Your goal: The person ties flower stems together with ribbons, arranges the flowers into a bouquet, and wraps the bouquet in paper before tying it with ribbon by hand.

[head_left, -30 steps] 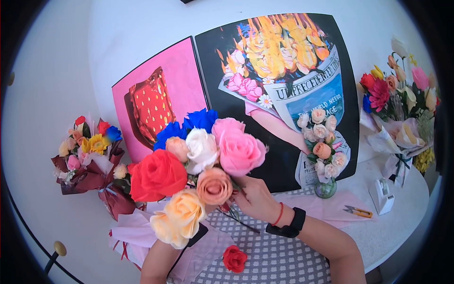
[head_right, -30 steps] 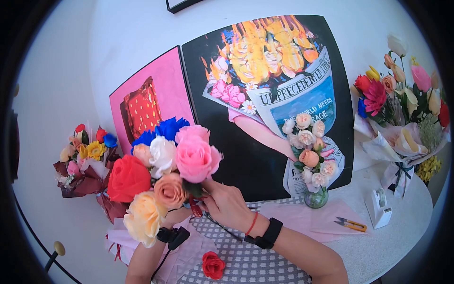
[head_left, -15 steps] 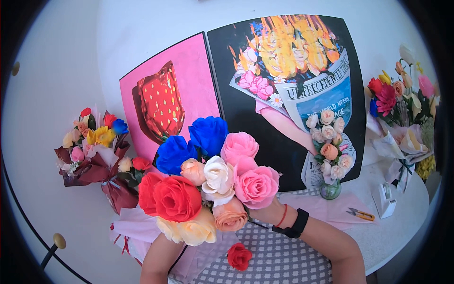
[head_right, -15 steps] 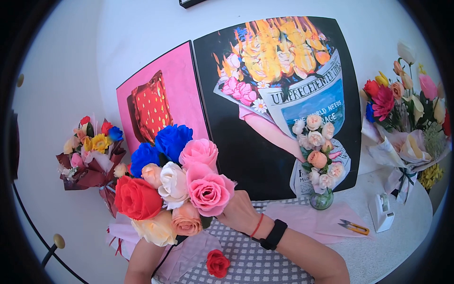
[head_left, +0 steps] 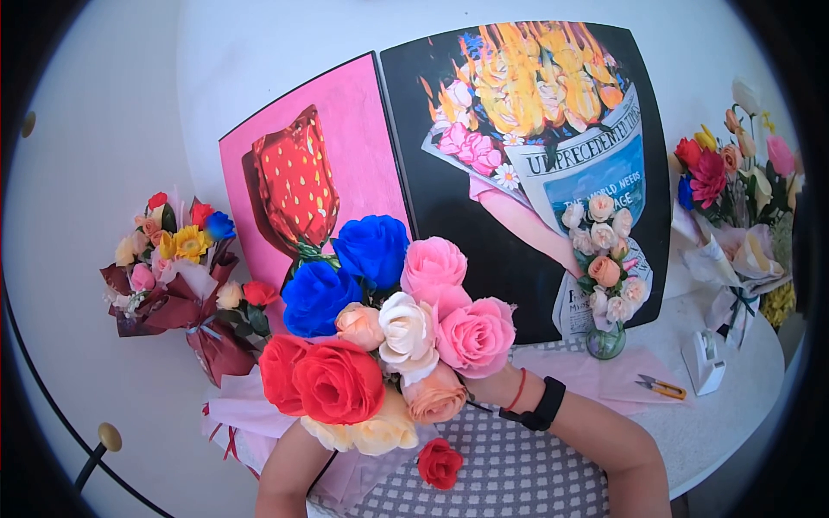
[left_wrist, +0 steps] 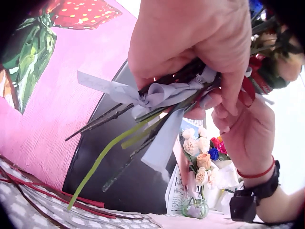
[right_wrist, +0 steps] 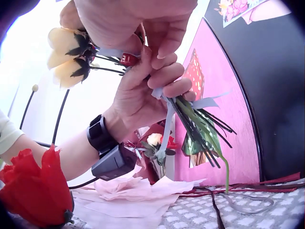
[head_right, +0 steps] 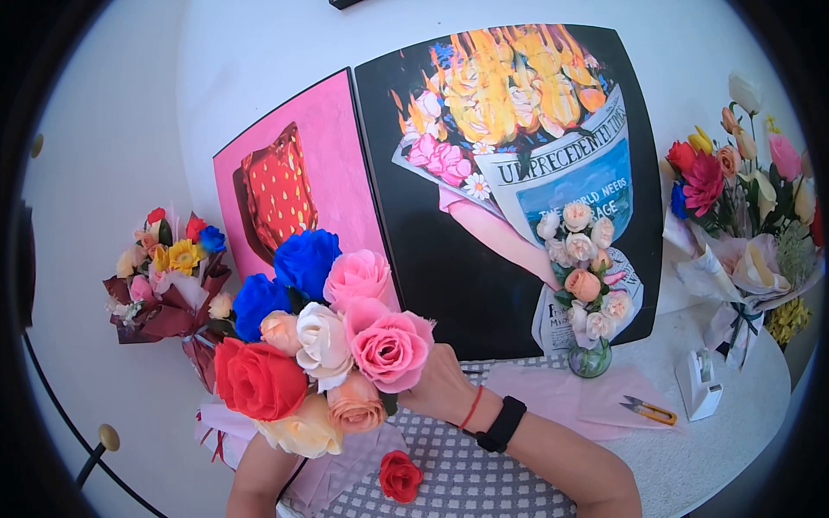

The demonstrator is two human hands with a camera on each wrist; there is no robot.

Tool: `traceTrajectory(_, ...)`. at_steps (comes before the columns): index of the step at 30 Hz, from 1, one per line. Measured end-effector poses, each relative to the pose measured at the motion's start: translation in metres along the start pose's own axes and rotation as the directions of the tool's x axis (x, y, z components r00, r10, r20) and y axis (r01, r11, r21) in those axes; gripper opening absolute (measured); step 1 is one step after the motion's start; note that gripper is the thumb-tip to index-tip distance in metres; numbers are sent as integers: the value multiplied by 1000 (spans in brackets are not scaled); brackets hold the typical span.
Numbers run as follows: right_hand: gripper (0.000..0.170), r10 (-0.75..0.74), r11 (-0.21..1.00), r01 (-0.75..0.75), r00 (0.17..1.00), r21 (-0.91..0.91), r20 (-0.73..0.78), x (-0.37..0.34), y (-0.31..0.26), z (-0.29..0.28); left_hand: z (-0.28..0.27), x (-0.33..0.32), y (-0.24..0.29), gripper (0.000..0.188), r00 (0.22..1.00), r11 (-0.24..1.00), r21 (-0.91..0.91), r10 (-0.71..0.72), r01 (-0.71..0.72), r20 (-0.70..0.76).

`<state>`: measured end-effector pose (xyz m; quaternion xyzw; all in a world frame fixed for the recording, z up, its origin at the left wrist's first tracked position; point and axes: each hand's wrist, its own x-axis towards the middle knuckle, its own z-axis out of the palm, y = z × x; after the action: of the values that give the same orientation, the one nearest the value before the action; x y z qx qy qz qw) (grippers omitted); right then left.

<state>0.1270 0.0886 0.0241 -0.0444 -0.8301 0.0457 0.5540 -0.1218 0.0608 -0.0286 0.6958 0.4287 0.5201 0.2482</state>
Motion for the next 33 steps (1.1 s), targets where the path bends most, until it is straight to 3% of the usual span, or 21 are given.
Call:
traceTrajectory(3, 40, -52, 999, 52, 999, -16, 8, 3, -9, -9, 4, 9, 6, 42, 1000, 998, -68, 0, 0, -13)
traceTrajectory(4, 52, -3, 998, 5, 999, -60, 38, 3, -11, -10, 5, 21, 11, 42, 1000, 996, -90, -1, 0, -18)
traceTrajectory(8, 57, 126, 990, -127, 992, 55, 21, 6, -16, -7, 24, 40, 21, 42, 999, 984, -180, -4, -2, -33)
traceTrajectory(11, 61, 343, 839, -276, 937, 470, -64, 0, -15, 4, 52, 53, 24, 42, 999, 969, -247, -2, -8, -42)
traceTrajectory(12, 61, 251, 897, -187, 961, 401, -114, -1, -9, 11, 53, 53, 25, 42, 999, 963, -270, 0, -12, -44)
traceTrajectory(13, 61, 250, 898, -186, 961, 398, -116, -4, -4, 11, 55, 58, 27, 42, 999, 956, -292, 2, -15, -45)
traceTrajectory(14, 53, 53, 991, -18, 962, 133, -268, -6, -1, 11, 53, 61, 30, 42, 999, 949, -315, 3, -18, -46)
traceTrajectory(15, 45, -176, 979, 125, 918, -160, -356, -2, -3, 10, 57, 56, 27, 42, 999, 941, -337, 4, -20, -49)
traceTrajectory(17, 45, -218, 975, 178, 891, -135, -397, -3, -1, 10, 61, 56, 27, 42, 998, 925, -380, 4, -25, -56)
traceTrajectory(18, 46, 38, 999, -42, 974, -16, -222, -7, 2, 10, 66, 62, 29, 42, 998, 916, -401, 3, -27, -60)
traceTrajectory(19, 48, 282, 958, -280, 959, 57, -13, -11, 5, 11, 72, 64, 30, 42, 998, 906, -422, 1, -28, -65)
traceTrajectory(21, 41, 248, 969, -247, 965, 24, -83, -15, 16, 20, 70, 59, 28, 42, 997, 886, -463, -5, -29, -73)
traceTrajectory(23, 39, 315, 933, -303, 949, 193, -30, -18, 21, 24, 67, 52, 25, 42, 997, 863, -504, -13, -29, -78)
traceTrajectory(25, 36, 308, 935, -304, 951, 182, 8, -14, 9, 12, 65, 47, 23, 42, 996, 839, -543, -17, -31, -83)
traceTrajectory(27, 34, 365, 859, -375, 926, 348, 98, -13, 7, 9, 61, 44, 25, 42, 996, 813, -581, -19, -35, -87)
traceTrajectory(31, 30, 329, 892, -332, 942, 306, 63, -18, 16, 12, 48, 38, 31, 42, 995, 758, -651, -21, -44, -93)
traceTrajectory(33, 28, 345, 840, -343, 936, 421, 73, -16, 18, 12, 44, 35, 24, 42, 995, 728, -684, -23, -48, -94)
